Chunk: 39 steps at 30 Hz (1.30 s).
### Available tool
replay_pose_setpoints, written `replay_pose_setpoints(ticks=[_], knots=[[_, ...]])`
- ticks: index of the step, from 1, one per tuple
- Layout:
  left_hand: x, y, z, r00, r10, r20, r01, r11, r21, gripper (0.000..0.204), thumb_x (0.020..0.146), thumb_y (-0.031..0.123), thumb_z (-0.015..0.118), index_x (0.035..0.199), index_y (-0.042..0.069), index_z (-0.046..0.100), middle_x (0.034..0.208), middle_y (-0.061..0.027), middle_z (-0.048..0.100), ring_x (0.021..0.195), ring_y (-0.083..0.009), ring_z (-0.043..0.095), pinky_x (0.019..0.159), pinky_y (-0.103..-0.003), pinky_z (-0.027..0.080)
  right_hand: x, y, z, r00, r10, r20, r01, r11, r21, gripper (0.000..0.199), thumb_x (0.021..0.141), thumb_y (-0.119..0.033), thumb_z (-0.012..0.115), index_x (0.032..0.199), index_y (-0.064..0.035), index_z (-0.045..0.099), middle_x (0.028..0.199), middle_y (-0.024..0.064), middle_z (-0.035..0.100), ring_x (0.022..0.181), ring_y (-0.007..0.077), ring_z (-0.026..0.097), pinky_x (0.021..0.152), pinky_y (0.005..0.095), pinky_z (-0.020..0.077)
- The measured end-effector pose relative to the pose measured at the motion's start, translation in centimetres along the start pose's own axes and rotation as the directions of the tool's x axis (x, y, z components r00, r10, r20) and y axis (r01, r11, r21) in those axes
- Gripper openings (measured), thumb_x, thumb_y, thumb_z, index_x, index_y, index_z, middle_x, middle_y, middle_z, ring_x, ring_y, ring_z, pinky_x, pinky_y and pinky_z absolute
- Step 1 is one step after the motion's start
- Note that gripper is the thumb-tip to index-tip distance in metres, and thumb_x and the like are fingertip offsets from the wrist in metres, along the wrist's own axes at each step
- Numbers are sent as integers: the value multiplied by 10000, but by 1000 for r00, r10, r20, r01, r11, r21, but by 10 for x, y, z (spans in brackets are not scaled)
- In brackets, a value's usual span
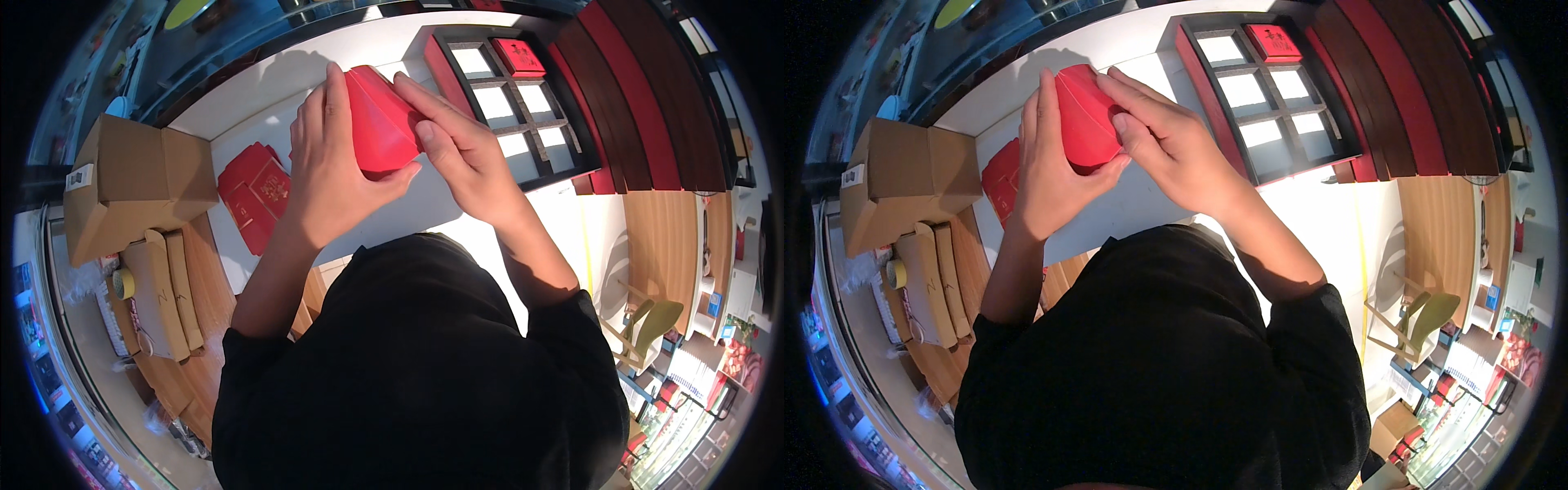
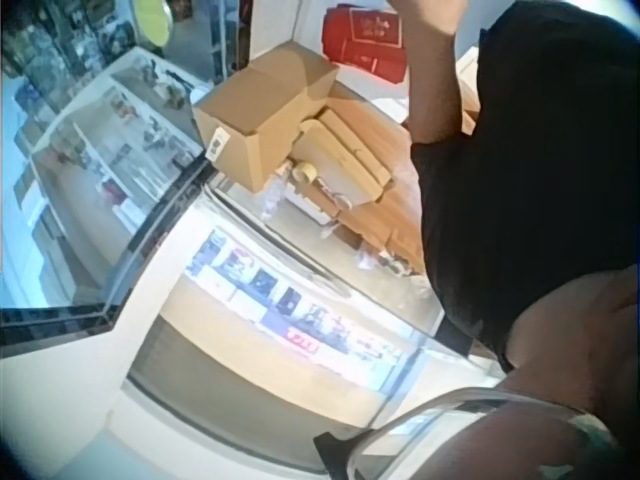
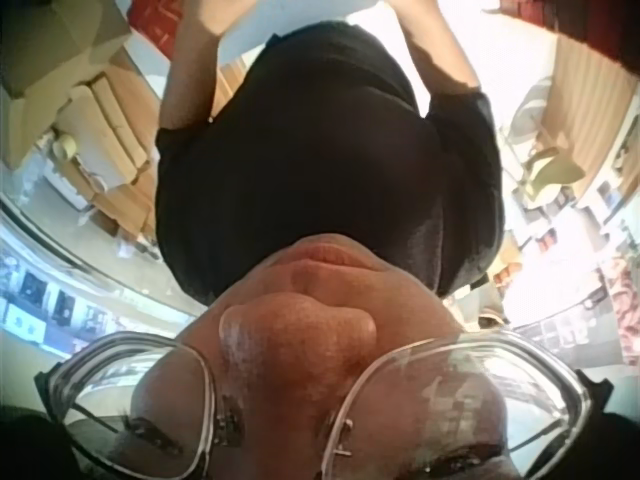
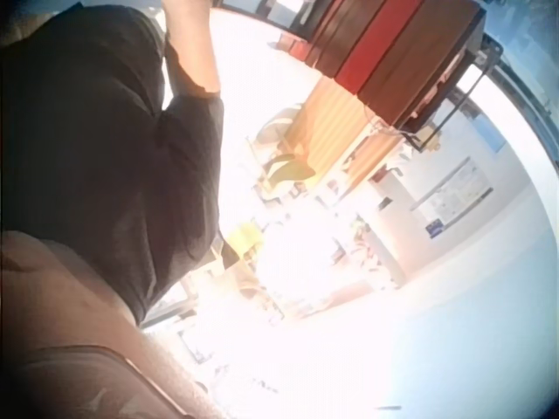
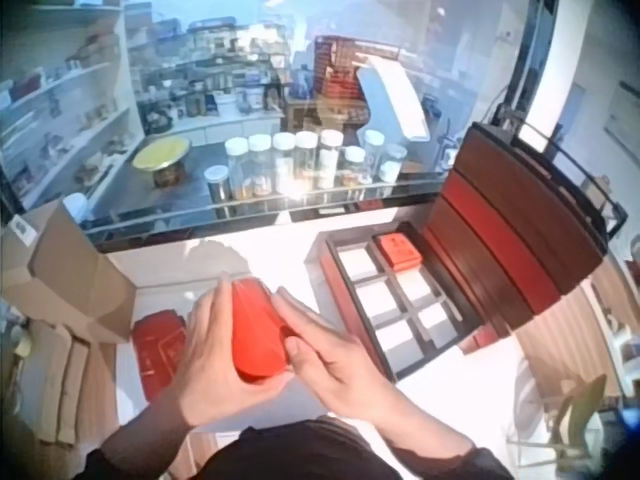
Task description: The person unpacks red paper sheets from a cardboard box and folds them into small rectangular boxes by hand. They then place the finished boxes into a wooden display stand with multiple compartments.
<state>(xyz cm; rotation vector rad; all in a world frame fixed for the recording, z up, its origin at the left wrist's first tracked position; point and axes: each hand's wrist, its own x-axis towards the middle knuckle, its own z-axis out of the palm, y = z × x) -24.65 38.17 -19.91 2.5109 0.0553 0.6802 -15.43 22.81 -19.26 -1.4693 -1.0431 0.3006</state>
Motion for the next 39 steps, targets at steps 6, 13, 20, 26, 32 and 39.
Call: replay_pose_setpoints(ticks=[6, 13, 20, 26, 32, 39], knots=[[1, 2, 0, 999, -14, 29, 14, 1000, -25, 1138, 622, 384, 810, 1416, -52, 121, 1324, -267, 303, 1204, -406, 366, 970, -502, 354, -5, 4, -1, 999, -19, -45, 21, 998, 54, 419, 926, -225, 539, 1283, -9, 500, 1322, 214, 479, 1296, 303, 395, 1007, 357, 384], [1, 2, 2, 1000, 29, 0, -29, 999, 19, 1125, 634, 403, 800, 1410, -59, 130, 1303, -277, 309, 1182, -406, 382, 948, -502, 365, -6, 6, -4, 1000, -13, -4, 13, 1000, 4, 463, 878, -244, 599, 1283, -39, 513, 1333, 247, 449, 1289, 320, 399, 987, 390, 411], [1, 6, 7, 998, -50, -49, 52, 997, 57, 1135, 624, 439, 807, 1403, -64, 151, 1296, -279, 322, 1166, -407, 403, 932, -495, 378, -11, 9, 14, 991, -131, -35, 124, 979, -160, 542, 854, -232, 644, 1339, -77, 460, 1403, 249, 332, 1266, 378, 403, 985, 408, 406], [3, 8, -6, 998, -61, 32, 66, 978, -197, 968, 688, 333, 784, 1405, 4, 221, 1350, -244, 322, 1203, -369, 413, 921, -448, 419, -11, 9, -7, 994, -103, -23, 100, 990, -102, 350, 879, -92, 579, 1227, -59, 576, 1312, 210, 451, 1143, 316, 519, 904, 372, 465], [14, 3, -26, 996, 89, 25, -68, 887, -457, 281, 806, 150, 689, 1077, 103, 633, 1222, -119, 533, 1075, -267, 555, 872, -355, 476, -8, -4, -28, 953, -286, 99, 299, 941, -160, 302, 848, -95, 605, 1147, -91, 640, 1258, 177, 516, 1091, 282, 562, 842, 356, 506], [20, 15, -24, 963, 266, -46, -257, 850, -461, 366, 740, 93, 729, 1093, 77, 635, 1226, -114, 556, 1034, -237, 571, 828, -325, 486, -14, -15, -41, 941, -333, 61, 338, 932, -127, 265, 806, -45, 640, 1065, 12, 637, 1211, 231, 539, 1053, 302, 582, 849, 360, 497]])
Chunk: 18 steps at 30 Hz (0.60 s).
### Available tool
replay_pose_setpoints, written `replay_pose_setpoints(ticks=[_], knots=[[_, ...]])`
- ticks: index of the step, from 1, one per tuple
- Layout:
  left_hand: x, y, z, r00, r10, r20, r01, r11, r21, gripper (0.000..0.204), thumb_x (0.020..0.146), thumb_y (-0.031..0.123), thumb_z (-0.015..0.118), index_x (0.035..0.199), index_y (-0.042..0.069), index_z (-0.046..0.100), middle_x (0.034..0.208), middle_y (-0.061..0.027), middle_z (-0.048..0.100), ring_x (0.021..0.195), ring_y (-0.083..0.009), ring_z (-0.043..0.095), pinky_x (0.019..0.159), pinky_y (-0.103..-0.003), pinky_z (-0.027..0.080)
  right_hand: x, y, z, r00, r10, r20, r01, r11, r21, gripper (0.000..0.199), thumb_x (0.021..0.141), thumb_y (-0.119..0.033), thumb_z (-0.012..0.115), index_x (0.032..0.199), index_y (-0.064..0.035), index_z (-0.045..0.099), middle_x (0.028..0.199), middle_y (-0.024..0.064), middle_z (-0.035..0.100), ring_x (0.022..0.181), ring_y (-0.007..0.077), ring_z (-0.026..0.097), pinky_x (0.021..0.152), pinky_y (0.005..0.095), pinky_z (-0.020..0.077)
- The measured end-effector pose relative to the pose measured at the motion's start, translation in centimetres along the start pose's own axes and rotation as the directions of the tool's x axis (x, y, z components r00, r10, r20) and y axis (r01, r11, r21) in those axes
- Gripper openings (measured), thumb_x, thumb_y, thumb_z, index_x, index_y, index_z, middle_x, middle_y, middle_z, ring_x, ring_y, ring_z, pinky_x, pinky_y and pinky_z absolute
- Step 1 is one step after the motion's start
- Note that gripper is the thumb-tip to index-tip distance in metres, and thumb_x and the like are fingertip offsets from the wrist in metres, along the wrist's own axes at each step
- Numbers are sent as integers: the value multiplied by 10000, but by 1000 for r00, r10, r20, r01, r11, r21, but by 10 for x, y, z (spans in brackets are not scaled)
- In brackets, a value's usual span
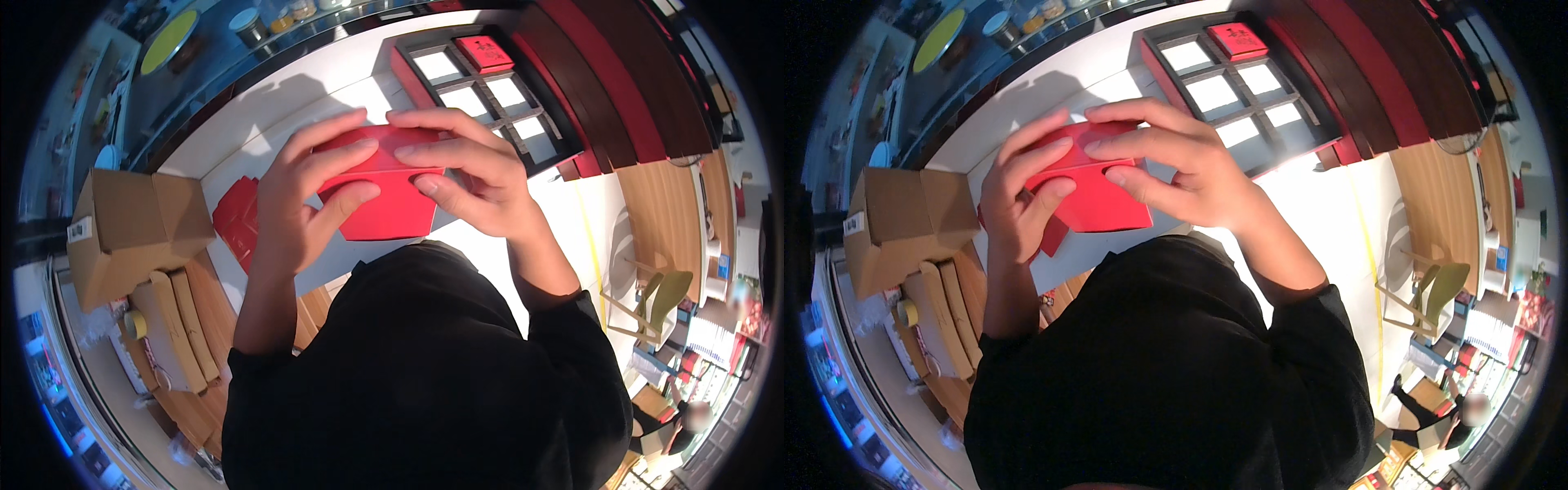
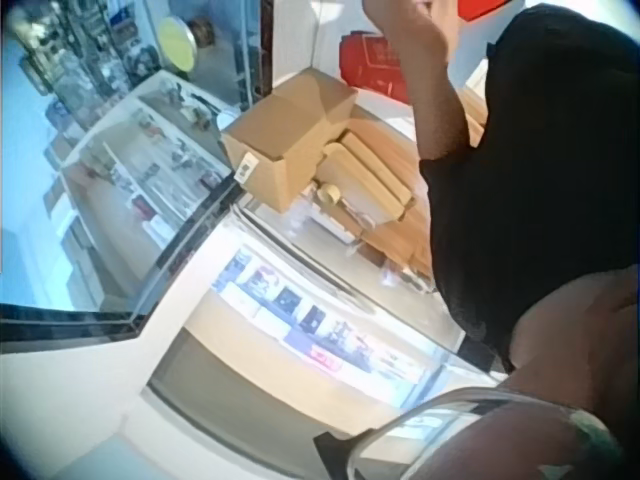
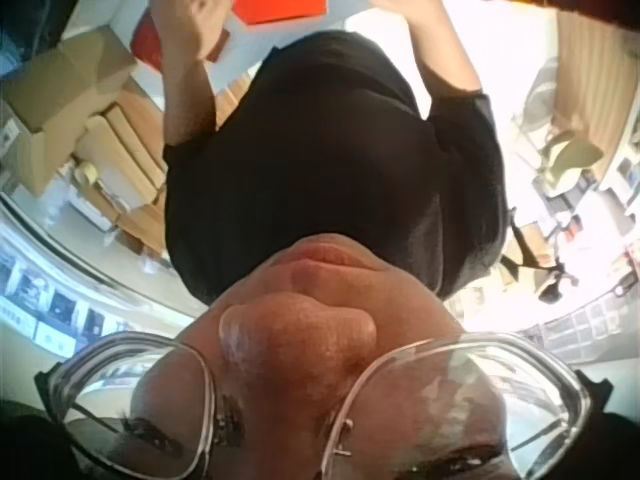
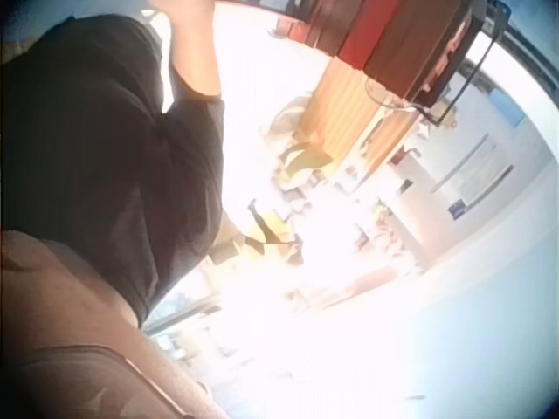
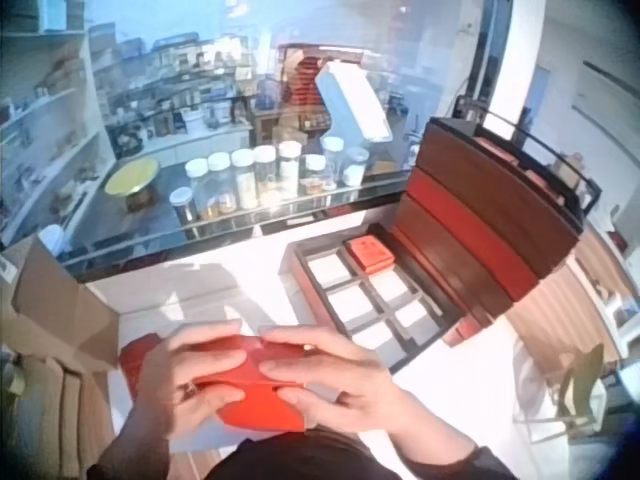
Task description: The person unpacks red paper sheets from a cardboard box and folds them into small rectangular boxes by hand. They then place the finished boxes into a wooden display stand with multiple compartments.
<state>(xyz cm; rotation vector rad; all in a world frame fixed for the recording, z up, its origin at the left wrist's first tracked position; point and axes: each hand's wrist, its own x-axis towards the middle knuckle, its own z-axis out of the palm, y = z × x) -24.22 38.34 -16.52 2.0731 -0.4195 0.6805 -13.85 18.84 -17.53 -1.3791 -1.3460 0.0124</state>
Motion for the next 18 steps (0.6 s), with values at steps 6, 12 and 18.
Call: replay_pose_setpoints(ticks=[6, 12, 18], knots=[[14, -4, 9, 988, 154, -27, -155, 987, -42, 336, 782, 93, 671, 1106, 35, 603, 1222, -179, 558, 1055, -296, 577, 862, -353, 491, -14, -8, -14, 983, 162, -88, -129, 946, 297, 947, 721, -315, 782, 1450, -81, 224, 1343, 196, 413, 1201, 292, 465, 964, 397, 434], [32, -12, 40, 967, 240, -89, -256, 900, -353, 420, 879, 434, 544, 1135, 102, 563, 1256, -188, 533, 1149, -370, 526, 943, -449, 457, -25, -10, -50, 849, 280, 448, -493, 722, 485, 877, 708, -331, 779, 1380, -10, 317, 1077, 130, 593, 972, 206, 595, 812, 314, 490], [81, 11, 59, 924, 342, 171, -339, 940, -46, 816, 805, 642, 521, 1337, 36, 402, 1351, -235, 432, 1271, -421, 385, 1061, -550, 256, -34, -36, -83, 923, 384, -15, -384, 923, 6, 979, 662, -355, 807, 1451, -142, 268, 1294, 163, 378, 1173, 286, 423, 952, 359, 397]])
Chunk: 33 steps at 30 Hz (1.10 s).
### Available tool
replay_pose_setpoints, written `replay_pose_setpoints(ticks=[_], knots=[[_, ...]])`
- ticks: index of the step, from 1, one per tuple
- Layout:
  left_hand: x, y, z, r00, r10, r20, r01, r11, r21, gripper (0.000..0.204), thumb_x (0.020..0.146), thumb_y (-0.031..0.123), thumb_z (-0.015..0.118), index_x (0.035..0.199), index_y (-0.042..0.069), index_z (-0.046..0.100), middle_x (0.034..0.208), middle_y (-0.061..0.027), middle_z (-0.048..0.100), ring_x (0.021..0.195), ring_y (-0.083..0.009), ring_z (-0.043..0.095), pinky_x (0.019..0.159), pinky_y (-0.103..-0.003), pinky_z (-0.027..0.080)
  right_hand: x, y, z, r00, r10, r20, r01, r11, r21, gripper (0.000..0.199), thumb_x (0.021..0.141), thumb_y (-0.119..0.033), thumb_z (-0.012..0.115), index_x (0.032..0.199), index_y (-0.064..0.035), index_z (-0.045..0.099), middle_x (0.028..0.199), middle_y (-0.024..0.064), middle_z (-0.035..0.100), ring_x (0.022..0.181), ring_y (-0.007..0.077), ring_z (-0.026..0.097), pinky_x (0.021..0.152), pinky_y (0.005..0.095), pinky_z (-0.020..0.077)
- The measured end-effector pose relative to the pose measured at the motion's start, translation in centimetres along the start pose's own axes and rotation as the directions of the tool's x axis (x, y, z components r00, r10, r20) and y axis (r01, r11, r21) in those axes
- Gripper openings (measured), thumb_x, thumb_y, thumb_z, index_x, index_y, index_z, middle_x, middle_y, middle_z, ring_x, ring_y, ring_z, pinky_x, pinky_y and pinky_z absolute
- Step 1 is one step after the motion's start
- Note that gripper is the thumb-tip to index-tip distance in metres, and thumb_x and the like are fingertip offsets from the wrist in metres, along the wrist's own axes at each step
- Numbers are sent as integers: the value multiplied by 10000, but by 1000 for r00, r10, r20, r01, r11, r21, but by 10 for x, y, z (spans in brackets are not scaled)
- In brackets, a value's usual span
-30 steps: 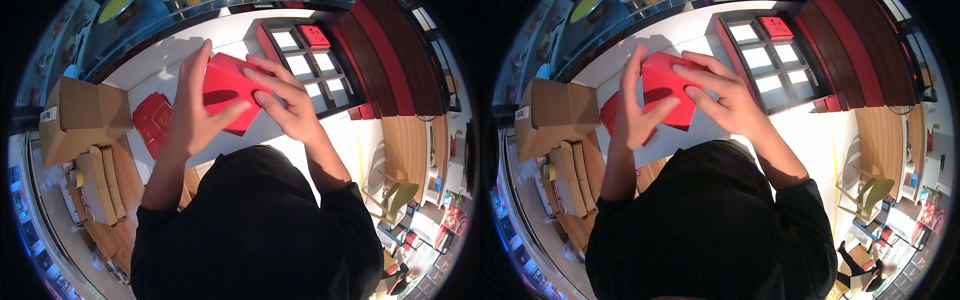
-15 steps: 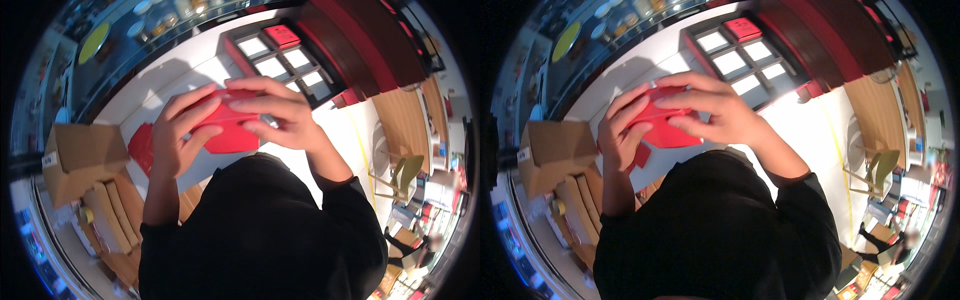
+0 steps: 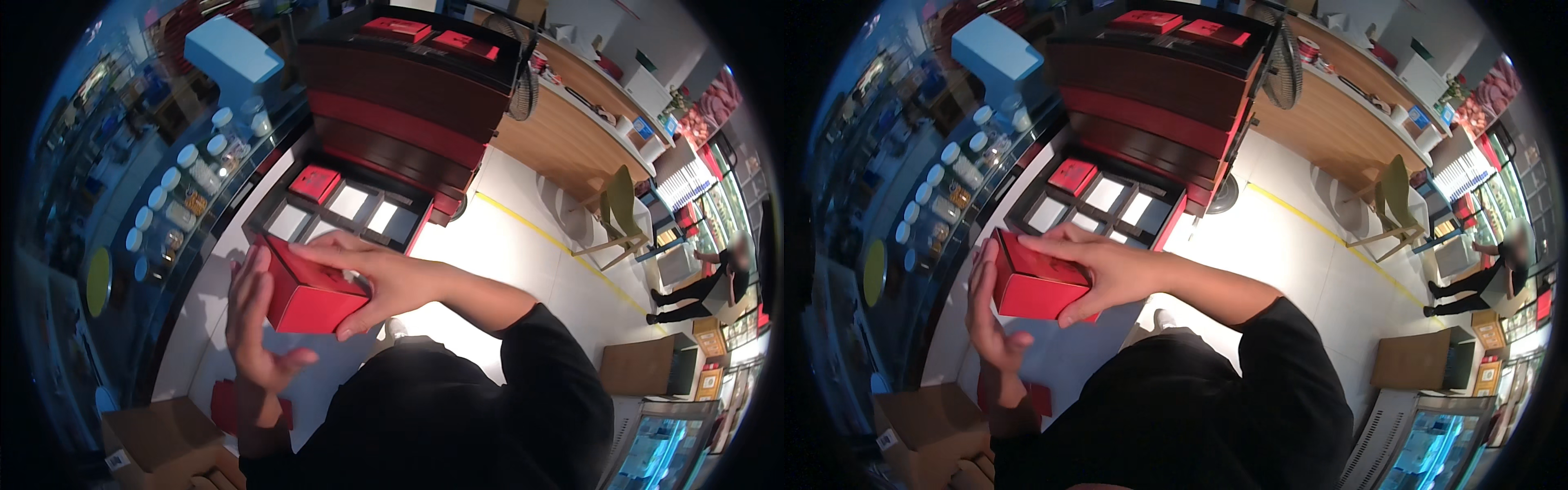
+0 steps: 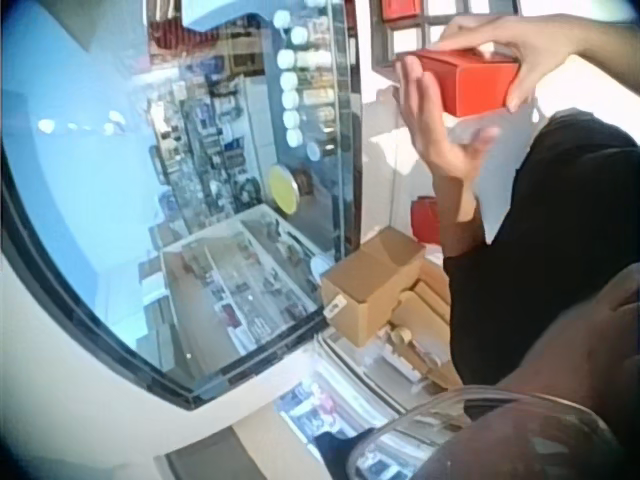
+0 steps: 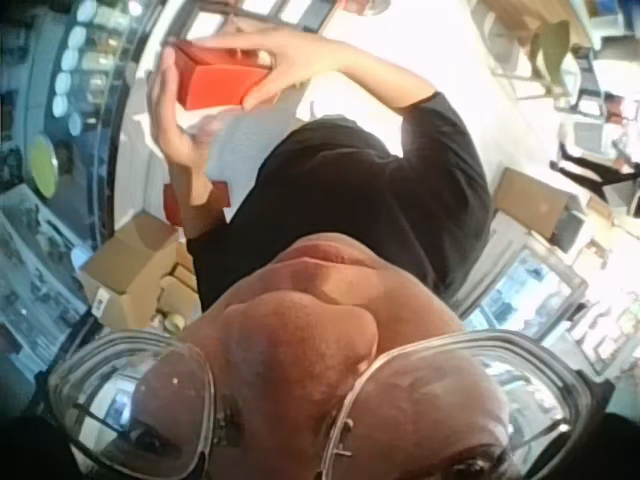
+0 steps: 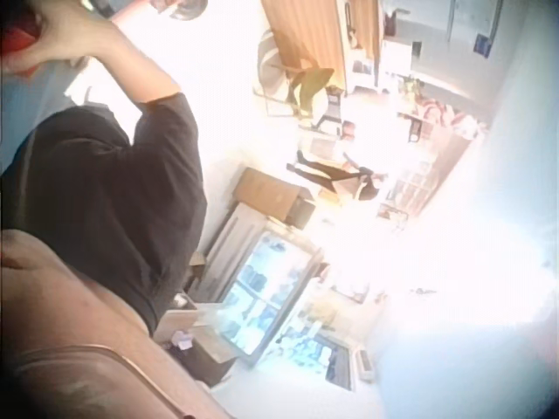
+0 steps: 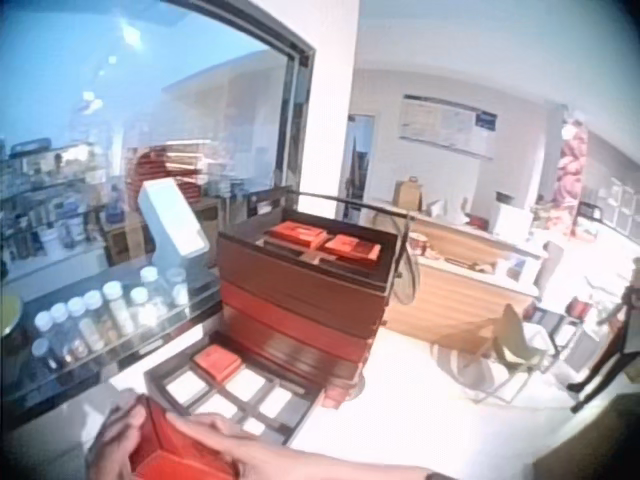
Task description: The person unpacks red paper sheets from a cardboard box and folds them into small rectangular boxes by hand. They then place the finished boxes into a wooden display stand with multiple compartments.
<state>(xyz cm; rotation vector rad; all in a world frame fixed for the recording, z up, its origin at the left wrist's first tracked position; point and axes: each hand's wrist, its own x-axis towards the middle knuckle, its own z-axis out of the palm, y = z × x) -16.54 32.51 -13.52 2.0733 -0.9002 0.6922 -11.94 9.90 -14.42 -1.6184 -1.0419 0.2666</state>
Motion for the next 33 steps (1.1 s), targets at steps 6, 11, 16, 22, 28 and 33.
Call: replay_pose_setpoints(ticks=[6, 11, 16, 22, 28, 33], knots=[[52, -15, 34, 979, 158, -131, -181, 964, -196, 866, 825, 526, 594, 1405, -5, 229, 1434, -280, 255, 1330, -423, 276, 1056, -513, 307, 7, -63, -57, 969, -225, -100, 122, 790, -600, 916, 643, -353, 803, 1413, -135, 358, 1270, 204, 380, 1168, 329, 413, 960, 390, 386], [102, -30, 61, 951, 229, -209, -299, 858, -417, 803, 862, 443, 590, 1407, -20, 225, 1431, -295, 248, 1323, -416, 290, 1041, -492, 347, 5, -91, -99, 972, -220, -86, 69, 612, -788, 852, 645, -307, 771, 1384, -107, 396, 1264, 210, 382, 1138, 335, 454, 914, 401, 440], [148, -46, 74, 923, 317, -216, -381, 825, -416, 846, 865, 417, 588, 1440, -4, 133, 1479, -249, 164, 1352, -370, 253, 1047, -441, 357, 22, -104, -145, 967, -256, -16, 92, 403, -910, 778, 668, -403, 728, 1305, -52, 452, 1171, 240, 459, 1013, 336, 509, 826, 389, 466], [199, -74, 111, 958, 193, -213, -209, 976, -55, 469, 870, 91, 570, 1315, 34, 433, 1391, -152, 395, 1268, -307, 413, 1032, -404, 377, 82, -179, -260, 916, 168, -365, -402, 395, -826, 760, 745, -424, 711, 1314, -15, 416, 1123, 248, 562, 1011, 247, 595, 803, 368, 529], [226, -98, 141, 972, 178, -156, -158, 979, 130, 488, 826, 75, 619, 1287, 44, 463, 1380, -130, 410, 1243, -327, 433, 1022, -428, 382, 157, -81, -345, 804, 496, -328, -487, 233, -842, 720, 798, -414, 663, 1384, -135, 351, 1218, 155, 547, 1038, 272, 578, 891, 429, 491], [237, -129, 136, 984, 112, -140, -81, 973, 215, 544, 813, 89, 634, 1315, 56, 425, 1413, -127, 358, 1291, -337, 362, 1061, -444, 326, 172, -1, -331, 860, 455, -231, -410, 347, -843, 824, 725, -574, 651, 1378, -146, 388, 1249, 164, 535, 1147, 293, 525, 948, 401, 444]])
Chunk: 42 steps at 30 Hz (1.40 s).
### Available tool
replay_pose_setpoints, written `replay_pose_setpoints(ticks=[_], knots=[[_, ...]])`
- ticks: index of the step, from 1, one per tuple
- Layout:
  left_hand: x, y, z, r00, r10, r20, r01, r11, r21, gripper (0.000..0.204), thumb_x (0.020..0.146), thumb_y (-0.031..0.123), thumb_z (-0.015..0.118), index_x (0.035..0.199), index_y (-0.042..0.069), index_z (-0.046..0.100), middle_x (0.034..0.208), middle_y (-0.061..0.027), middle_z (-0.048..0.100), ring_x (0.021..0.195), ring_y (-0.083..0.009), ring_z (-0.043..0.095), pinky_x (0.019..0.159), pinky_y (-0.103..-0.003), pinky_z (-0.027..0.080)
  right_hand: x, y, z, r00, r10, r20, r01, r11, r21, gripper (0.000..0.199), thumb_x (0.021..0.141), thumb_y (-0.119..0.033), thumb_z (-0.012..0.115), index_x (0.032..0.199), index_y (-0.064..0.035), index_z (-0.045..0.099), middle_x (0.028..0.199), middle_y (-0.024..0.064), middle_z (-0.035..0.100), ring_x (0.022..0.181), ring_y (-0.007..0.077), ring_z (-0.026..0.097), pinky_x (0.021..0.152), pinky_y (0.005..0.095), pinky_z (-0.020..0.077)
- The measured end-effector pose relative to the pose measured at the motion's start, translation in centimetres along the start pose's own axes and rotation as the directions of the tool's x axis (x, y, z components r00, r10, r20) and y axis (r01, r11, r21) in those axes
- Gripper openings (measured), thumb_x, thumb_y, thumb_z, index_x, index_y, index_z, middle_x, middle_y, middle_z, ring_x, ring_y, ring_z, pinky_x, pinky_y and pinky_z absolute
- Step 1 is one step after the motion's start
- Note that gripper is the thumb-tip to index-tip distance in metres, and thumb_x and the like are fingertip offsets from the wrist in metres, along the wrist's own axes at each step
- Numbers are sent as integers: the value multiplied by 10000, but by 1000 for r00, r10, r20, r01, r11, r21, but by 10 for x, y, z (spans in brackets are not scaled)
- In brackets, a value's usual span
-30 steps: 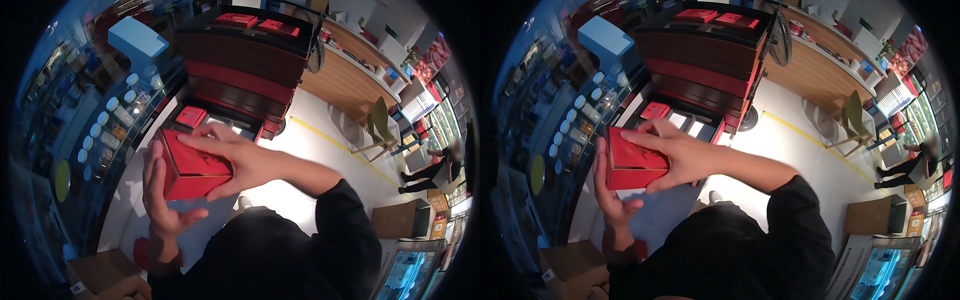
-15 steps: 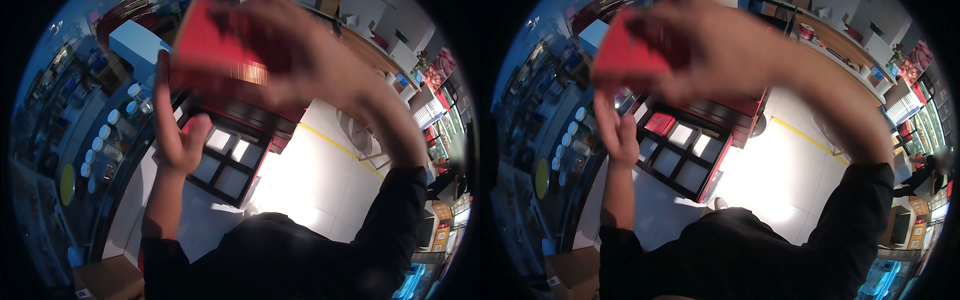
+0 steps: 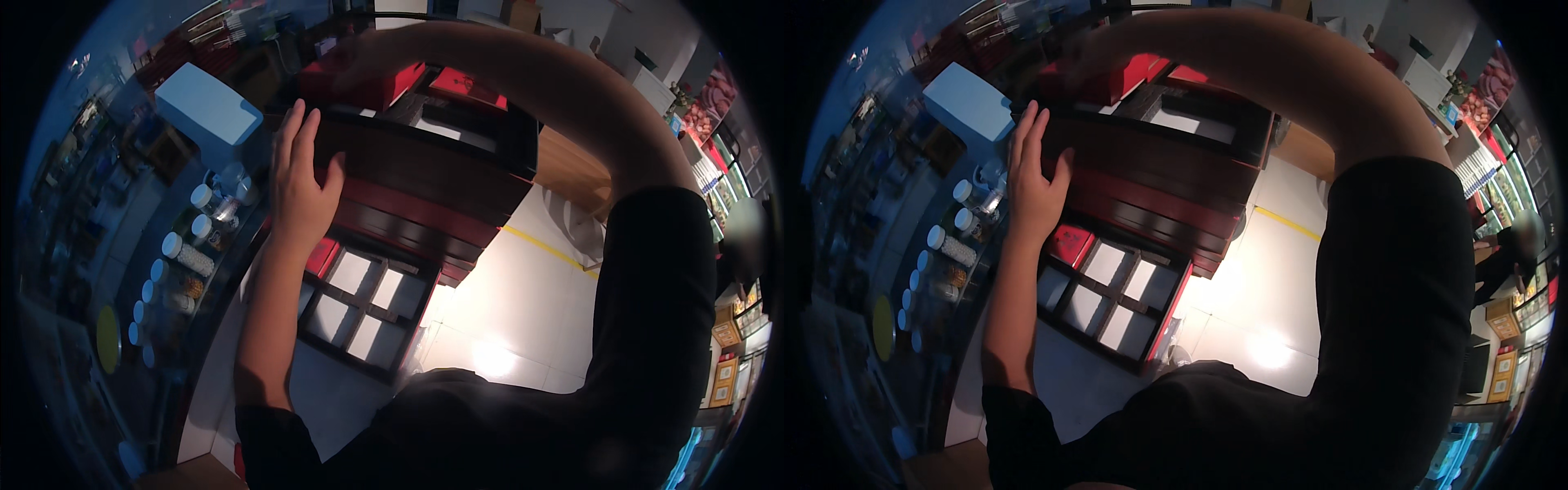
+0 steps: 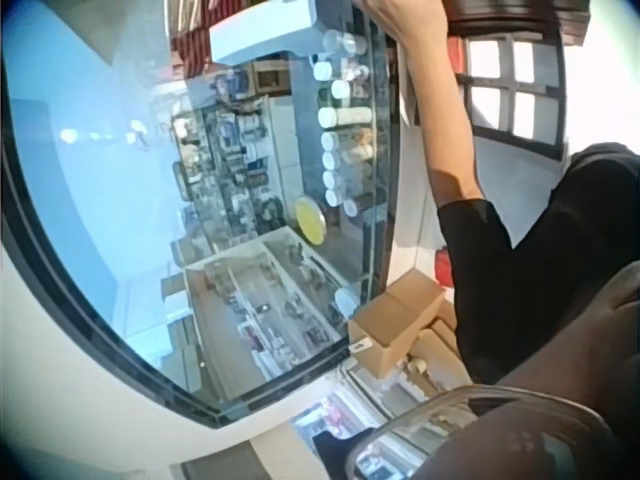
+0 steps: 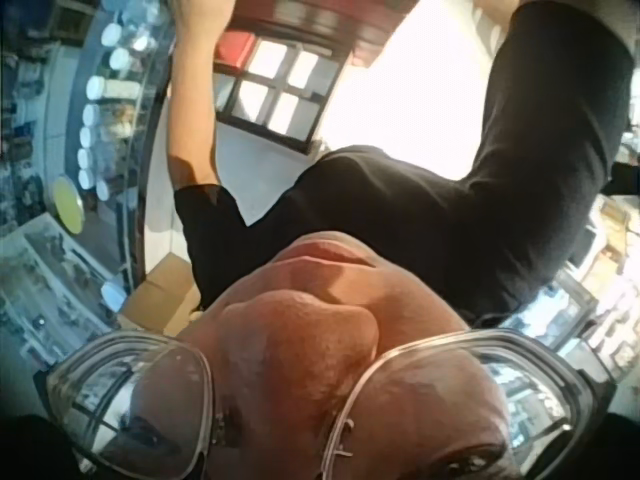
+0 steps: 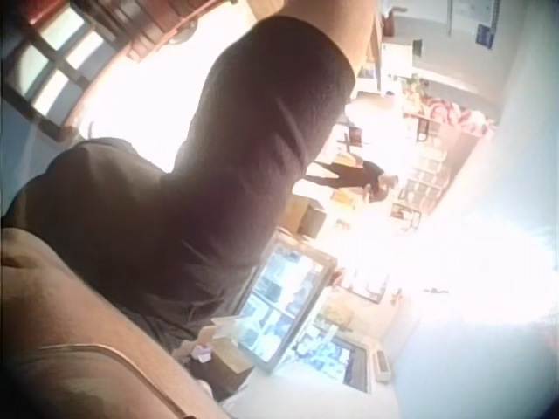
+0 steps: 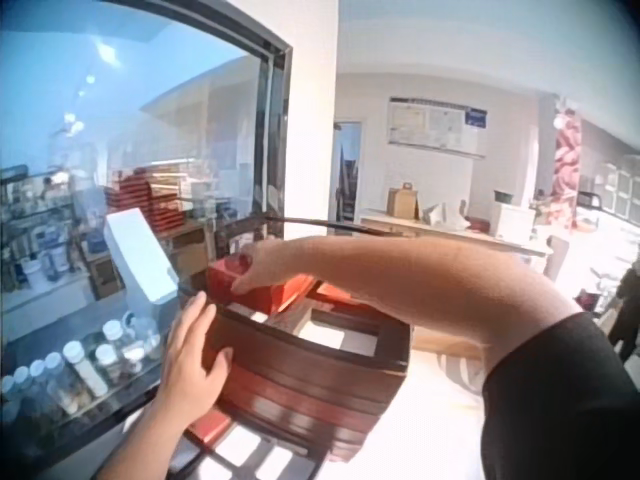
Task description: The person unpacks red paper sheets from a cardboard box and folds them into small rectangular boxes by hand. They then place the finished boxes into a wooden display stand with multiple compartments.
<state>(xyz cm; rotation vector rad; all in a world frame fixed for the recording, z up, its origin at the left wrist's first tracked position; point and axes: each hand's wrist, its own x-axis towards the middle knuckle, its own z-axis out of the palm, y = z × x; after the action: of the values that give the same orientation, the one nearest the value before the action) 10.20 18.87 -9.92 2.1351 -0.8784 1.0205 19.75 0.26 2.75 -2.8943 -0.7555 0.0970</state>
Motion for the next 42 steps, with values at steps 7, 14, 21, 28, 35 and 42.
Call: replay_pose_setpoints(ticks=[7, 14, 21, 28, 35, 42], knots=[[14, -20, 7, 999, 24, 38, -27, 997, 76, 475, 889, 176, 562, 1326, 68, 413, 1404, -112, 382, 1300, -311, 362, 1099, -453, 250, 2, -7, 25, 991, 131, -23, -133, 983, -129, 890, 705, -623, 622, 1416, -183, 315, 1323, 215, 426, 1183, 364, 482, 956, 436, 431], [40, -41, 7, 1000, 5, 9, -5, 1000, -25, 377, 946, 283, 467, 1202, 18, 548, 1279, -151, 511, 1179, -333, 476, 1025, -440, 335, 7, -8, 27, 989, 145, 20, -137, 964, -226, 922, 706, -662, 588, 1427, -181, 273, 1318, 243, 395, 1190, 384, 468, 932, 454, 442], [86, -44, 4, 932, -130, 340, 100, 990, 104, 440, 971, 354, 388, 1126, 3, 604, 1163, -156, 598, 1114, -313, 539, 965, -348, 400, 4, -3, 31, 992, 124, 34, -116, 978, -175, 891, 733, -615, 579, 1427, -160, 254, 1320, 238, 412, 1176, 378, 475, 942, 463, 425], [104, -50, 8, 850, -164, 501, 77, 979, 190, 416, 958, 348, 375, 978, 24, 635, 1020, -191, 621, 963, -382, 578, 837, -447, 448, 1, -4, 34, 993, 106, 57, -101, 990, -97, 909, 726, -603, 578, 1420, -111, 257, 1320, 224, 451, 1252, 376, 395, 989, 460, 368], [117, -78, 21, 784, -294, 546, 263, 955, 136, 367, 923, 268, 417, 1124, 9, 581, 1020, -166, 638, 971, -309, 600, 856, -378, 441, 9, -4, 28, 996, 47, 78, -37, 992, -124, 944, 688, -634, 591, 1406, -93, 303, 1333, 182, 462, 1247, 357, 419, 996, 435, 371], [133, -91, 35, 687, -350, 637, 454, 891, -1, 292, 847, 167, 437, 909, -35, 638, 867, -180, 651, 829, -319, 619, 753, -404, 458, 7, -8, 22, 983, 139, 123, -117, 978, -172, 934, 713, -618, 596, 1446, -179, 219, 1328, 207, 425, 1168, 338, 502, 918, 443, 445]])
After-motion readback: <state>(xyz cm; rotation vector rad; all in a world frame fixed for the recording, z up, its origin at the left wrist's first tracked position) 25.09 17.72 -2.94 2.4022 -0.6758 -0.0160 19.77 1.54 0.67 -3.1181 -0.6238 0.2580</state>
